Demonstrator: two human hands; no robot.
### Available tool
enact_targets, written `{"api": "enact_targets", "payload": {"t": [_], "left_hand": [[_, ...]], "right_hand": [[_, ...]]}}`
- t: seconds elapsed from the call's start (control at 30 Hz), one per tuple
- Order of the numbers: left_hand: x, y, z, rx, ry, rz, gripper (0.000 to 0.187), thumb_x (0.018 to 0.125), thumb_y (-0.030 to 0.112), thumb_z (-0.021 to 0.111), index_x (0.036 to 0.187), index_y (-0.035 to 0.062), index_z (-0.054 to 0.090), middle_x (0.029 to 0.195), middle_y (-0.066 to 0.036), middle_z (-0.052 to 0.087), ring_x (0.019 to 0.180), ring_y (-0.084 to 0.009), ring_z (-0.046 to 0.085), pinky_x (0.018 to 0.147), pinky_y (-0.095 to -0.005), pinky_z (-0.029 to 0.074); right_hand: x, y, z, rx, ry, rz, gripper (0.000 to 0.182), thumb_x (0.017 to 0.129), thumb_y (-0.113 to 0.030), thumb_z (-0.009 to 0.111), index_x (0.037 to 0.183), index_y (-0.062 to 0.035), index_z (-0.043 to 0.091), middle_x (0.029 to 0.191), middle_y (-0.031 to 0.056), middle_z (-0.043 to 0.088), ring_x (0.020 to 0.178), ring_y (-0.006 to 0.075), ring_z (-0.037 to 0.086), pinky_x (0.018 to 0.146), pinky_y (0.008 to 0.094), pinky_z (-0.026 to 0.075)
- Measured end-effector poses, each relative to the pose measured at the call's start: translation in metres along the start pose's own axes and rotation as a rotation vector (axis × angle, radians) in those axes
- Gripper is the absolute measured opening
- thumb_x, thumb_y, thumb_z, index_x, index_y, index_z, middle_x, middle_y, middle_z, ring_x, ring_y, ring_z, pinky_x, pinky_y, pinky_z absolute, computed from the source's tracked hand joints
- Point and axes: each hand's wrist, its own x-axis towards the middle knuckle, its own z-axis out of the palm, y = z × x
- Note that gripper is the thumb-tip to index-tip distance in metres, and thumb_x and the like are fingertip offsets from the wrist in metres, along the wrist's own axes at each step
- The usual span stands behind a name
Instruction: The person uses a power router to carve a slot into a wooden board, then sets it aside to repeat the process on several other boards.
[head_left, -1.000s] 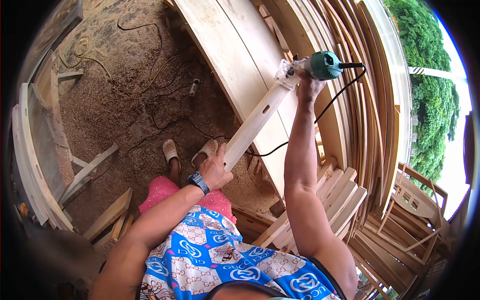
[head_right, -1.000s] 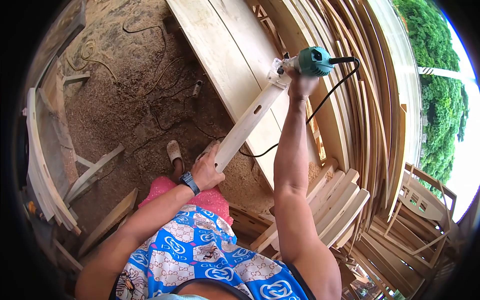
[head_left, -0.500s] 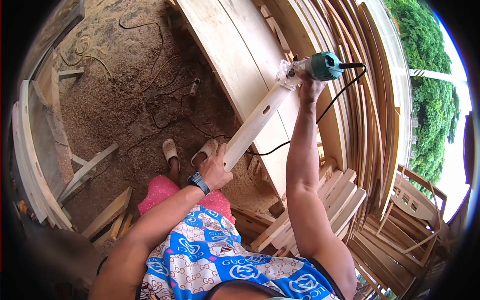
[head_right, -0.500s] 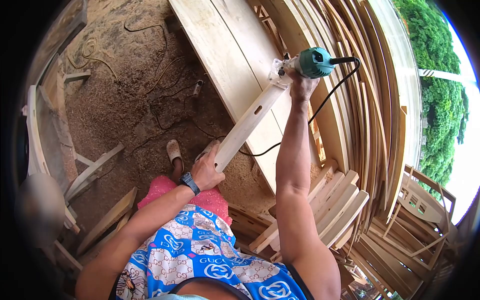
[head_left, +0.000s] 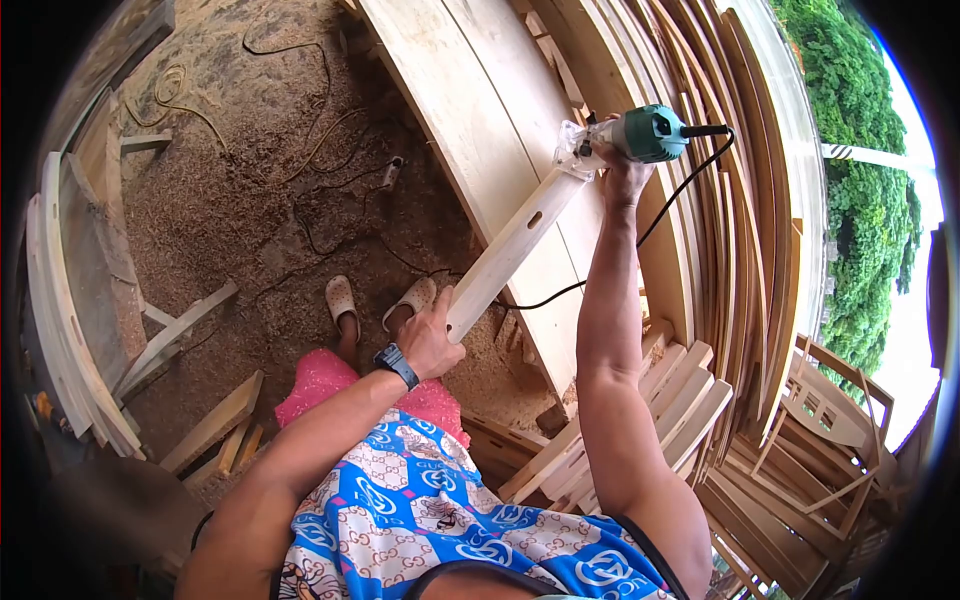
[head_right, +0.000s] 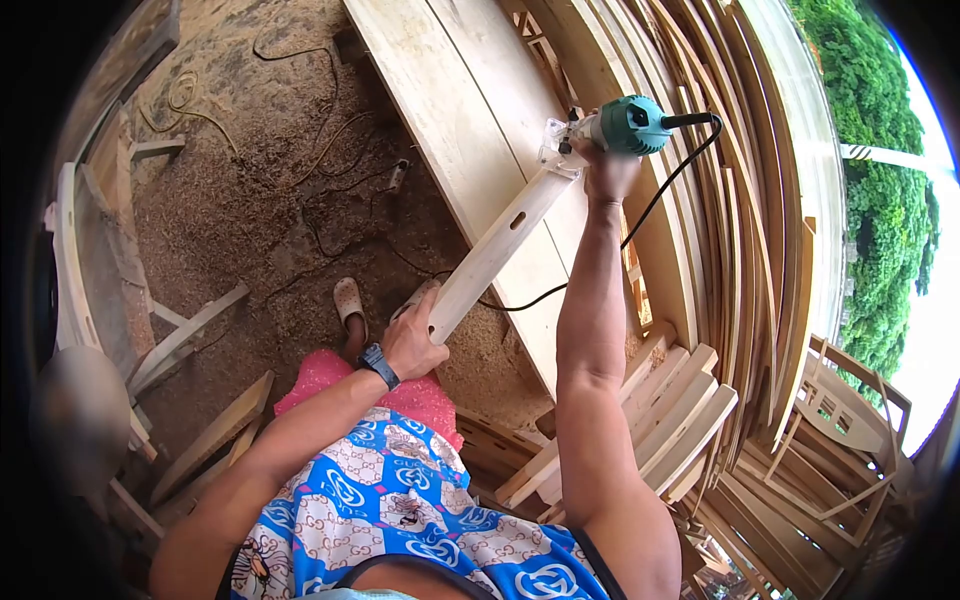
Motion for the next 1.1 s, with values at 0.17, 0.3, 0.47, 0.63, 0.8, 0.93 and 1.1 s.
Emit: {"api": "enact_targets", "payload": {"t": [0.17, 0.3, 0.47, 0.63, 0.8, 0.93, 1.1], "left_hand": [[0.000, 0.001, 0.000, -0.013, 0.022, 0.013, 0.094, 0.069, 0.019, 0.071, 0.154, 0.0011, 0.035, 0.122, -0.031, 0.063, 0.109, -0.0482, 0.064, 0.095, -0.0530, 0.054], [0.000, -0.003, 0.003, -0.005, 0.067, 0.049, 0.092, 0.069, 0.017, 0.070, 0.153, 0.0009, 0.036, 0.121, -0.032, 0.065, 0.108, -0.0482, 0.065, 0.095, -0.0528, 0.054], [0.001, -0.005, 0.006, -0.014, 0.092, 0.060, 0.090, 0.070, 0.016, 0.069, 0.152, 0.0007, 0.037, 0.122, -0.031, 0.065, 0.109, -0.0479, 0.065, 0.095, -0.0527, 0.054], [0.001, -0.007, 0.009, -0.031, 0.111, 0.076, 0.090, 0.069, 0.016, 0.069, 0.152, 0.0010, 0.038, 0.122, -0.031, 0.065, 0.109, -0.0479, 0.065, 0.094, -0.0527, 0.054], [0.001, -0.005, 0.007, -0.040, 0.096, 0.054, 0.088, 0.069, 0.016, 0.069, 0.151, 0.0017, 0.039, 0.122, -0.030, 0.066, 0.108, -0.0481, 0.065, 0.093, -0.0532, 0.054], [0.000, -0.003, 0.006, -0.038, 0.095, 0.038, 0.087, 0.070, 0.015, 0.069, 0.150, 0.0026, 0.040, 0.121, -0.030, 0.066, 0.108, -0.0478, 0.066, 0.093, -0.0537, 0.054], [0.001, 0.008, -0.002, -0.104, 0.010, -0.048, 0.085, 0.068, 0.011, 0.071, 0.147, -0.0001, 0.042, 0.143, -0.028, 0.054, 0.127, -0.0461, 0.056, 0.106, -0.0477, 0.049]], "right_hand": [[0.000, 0.001, 0.000, 0.044, -0.028, 0.010, 0.060, 0.056, -0.002, 0.081, 0.113, -0.0009, 0.066, 0.101, 0.0083, 0.070, 0.091, 0.0224, 0.068, 0.088, 0.0361, 0.056], [-0.001, 0.002, 0.001, -0.003, -0.041, -0.026, 0.057, 0.056, -0.003, 0.080, 0.112, -0.0012, 0.067, 0.100, 0.0078, 0.070, 0.091, 0.0223, 0.068, 0.087, 0.0361, 0.056], [0.000, 0.007, -0.003, -0.070, -0.070, -0.059, 0.058, 0.058, 0.001, 0.077, 0.114, 0.0006, 0.065, 0.104, 0.0116, 0.069, 0.094, 0.0258, 0.068, 0.090, 0.0403, 0.057], [-0.006, 0.006, 0.001, -0.046, -0.048, -0.052, 0.057, 0.057, 0.002, 0.077, 0.113, 0.0010, 0.065, 0.103, 0.0115, 0.069, 0.093, 0.0253, 0.069, 0.090, 0.0396, 0.057], [-0.012, 0.004, 0.006, -0.011, -0.039, -0.070, 0.058, 0.056, 0.004, 0.077, 0.113, 0.0005, 0.066, 0.102, 0.0108, 0.070, 0.091, 0.0244, 0.069, 0.088, 0.0377, 0.057], [-0.022, -0.003, 0.010, -0.060, -0.010, -0.050, 0.053, 0.057, -0.004, 0.081, 0.109, -0.0020, 0.069, 0.098, 0.0057, 0.070, 0.088, 0.0194, 0.068, 0.085, 0.0337, 0.056], [-0.036, -0.010, 0.018, -0.036, 0.007, -0.049, 0.056, 0.057, -0.001, 0.080, 0.111, -0.0016, 0.068, 0.100, 0.0065, 0.069, 0.090, 0.0207, 0.068, 0.086, 0.0349, 0.056]]}}
